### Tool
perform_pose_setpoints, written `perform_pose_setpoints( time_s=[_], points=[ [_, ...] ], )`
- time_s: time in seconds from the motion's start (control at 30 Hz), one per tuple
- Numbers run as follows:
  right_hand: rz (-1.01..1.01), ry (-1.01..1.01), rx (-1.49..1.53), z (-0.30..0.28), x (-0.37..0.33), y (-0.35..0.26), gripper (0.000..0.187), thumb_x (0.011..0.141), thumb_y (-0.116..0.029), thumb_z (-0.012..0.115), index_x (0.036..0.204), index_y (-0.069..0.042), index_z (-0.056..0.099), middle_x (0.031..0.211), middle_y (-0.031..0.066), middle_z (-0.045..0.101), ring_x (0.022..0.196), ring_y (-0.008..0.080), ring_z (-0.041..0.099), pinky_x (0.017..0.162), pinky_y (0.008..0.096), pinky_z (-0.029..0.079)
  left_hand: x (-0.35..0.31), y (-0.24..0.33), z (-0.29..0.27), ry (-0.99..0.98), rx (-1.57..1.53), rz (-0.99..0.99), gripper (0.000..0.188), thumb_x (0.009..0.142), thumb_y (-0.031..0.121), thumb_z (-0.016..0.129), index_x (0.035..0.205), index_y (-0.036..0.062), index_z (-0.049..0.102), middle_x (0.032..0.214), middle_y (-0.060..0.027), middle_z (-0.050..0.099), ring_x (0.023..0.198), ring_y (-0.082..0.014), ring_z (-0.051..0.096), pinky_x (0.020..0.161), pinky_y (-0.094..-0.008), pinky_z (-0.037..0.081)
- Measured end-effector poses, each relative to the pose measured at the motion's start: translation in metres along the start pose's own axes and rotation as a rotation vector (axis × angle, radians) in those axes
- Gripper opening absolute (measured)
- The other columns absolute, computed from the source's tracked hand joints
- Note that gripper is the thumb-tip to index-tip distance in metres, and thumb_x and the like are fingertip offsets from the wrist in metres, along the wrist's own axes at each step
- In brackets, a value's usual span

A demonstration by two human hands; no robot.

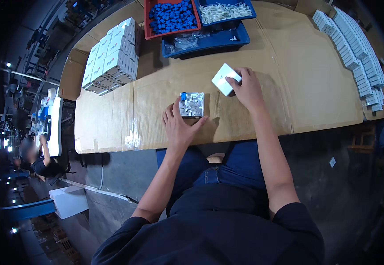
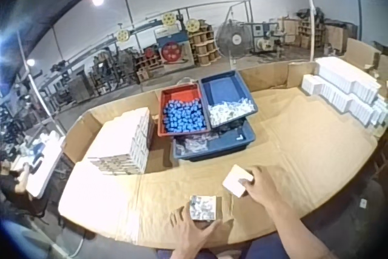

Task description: The worker is assembling electronic junction boxes by inserting small components, sealing them with covers, and adding blue connector caps.

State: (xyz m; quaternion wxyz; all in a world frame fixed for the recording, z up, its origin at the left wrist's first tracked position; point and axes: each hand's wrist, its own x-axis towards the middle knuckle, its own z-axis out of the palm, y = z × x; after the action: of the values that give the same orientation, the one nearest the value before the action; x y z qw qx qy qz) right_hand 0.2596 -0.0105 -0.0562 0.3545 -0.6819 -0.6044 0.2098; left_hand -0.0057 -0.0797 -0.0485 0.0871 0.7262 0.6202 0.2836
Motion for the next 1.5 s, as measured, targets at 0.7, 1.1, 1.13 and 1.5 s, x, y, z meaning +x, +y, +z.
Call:
perform_pose_setpoints(
  time_s=[0.7, 1.1, 1.13, 1.5],
  points=[
    [0.045, -0.351, 0.973, -0.006, -0.051, -0.085, 0.069, 0.101, -0.027, 0.069, 0.162, -0.014, 0.039, 0.134, 0.0087, 0.059, 0.118, 0.0209, 0.063, 0.106, 0.0382, 0.048, -0.002, 0.010, -0.034, -0.018, -1.865, -0.760, 0.069, 0.107, 0.062, 0.039, 0.145, 0.0064, 0.053, 0.137, -0.0172, 0.064, 0.124, -0.0319, 0.064, 0.106, -0.0502, 0.050],
    [0.129, -0.494, 1.112, 0.005, -0.052, -0.078, 0.067, 0.109, -0.051, 0.045, 0.159, -0.006, 0.042, 0.138, 0.0158, 0.065, 0.126, 0.0256, 0.064, 0.110, 0.0403, 0.048, -0.014, 0.026, -0.024, -0.425, -2.019, -0.909, 0.076, 0.108, 0.069, 0.022, 0.141, 0.0088, 0.054, 0.129, -0.0160, 0.067, 0.114, -0.0336, 0.067, 0.100, -0.0548, 0.053],
    [0.111, -0.469, 1.135, 0.007, -0.053, -0.078, 0.063, 0.111, -0.049, 0.042, 0.156, -0.006, 0.046, 0.134, 0.0142, 0.066, 0.123, 0.0228, 0.064, 0.107, 0.0377, 0.050, -0.014, 0.029, -0.024, -0.446, -2.027, -0.892, 0.077, 0.108, 0.067, 0.021, 0.144, 0.0071, 0.053, 0.131, -0.0175, 0.066, 0.116, -0.0346, 0.067, 0.102, -0.0552, 0.053],
    [0.061, -0.516, 1.057, 0.009, -0.054, -0.069, 0.060, 0.113, -0.049, 0.041, 0.149, -0.004, 0.056, 0.132, 0.0125, 0.067, 0.122, 0.0208, 0.063, 0.104, 0.0359, 0.051, -0.020, 0.027, -0.016, -0.580, -2.054, -0.945, 0.078, 0.109, 0.062, 0.019, 0.149, 0.0034, 0.050, 0.135, -0.0209, 0.065, 0.118, -0.0358, 0.067, 0.106, -0.0574, 0.053]
  ],
)
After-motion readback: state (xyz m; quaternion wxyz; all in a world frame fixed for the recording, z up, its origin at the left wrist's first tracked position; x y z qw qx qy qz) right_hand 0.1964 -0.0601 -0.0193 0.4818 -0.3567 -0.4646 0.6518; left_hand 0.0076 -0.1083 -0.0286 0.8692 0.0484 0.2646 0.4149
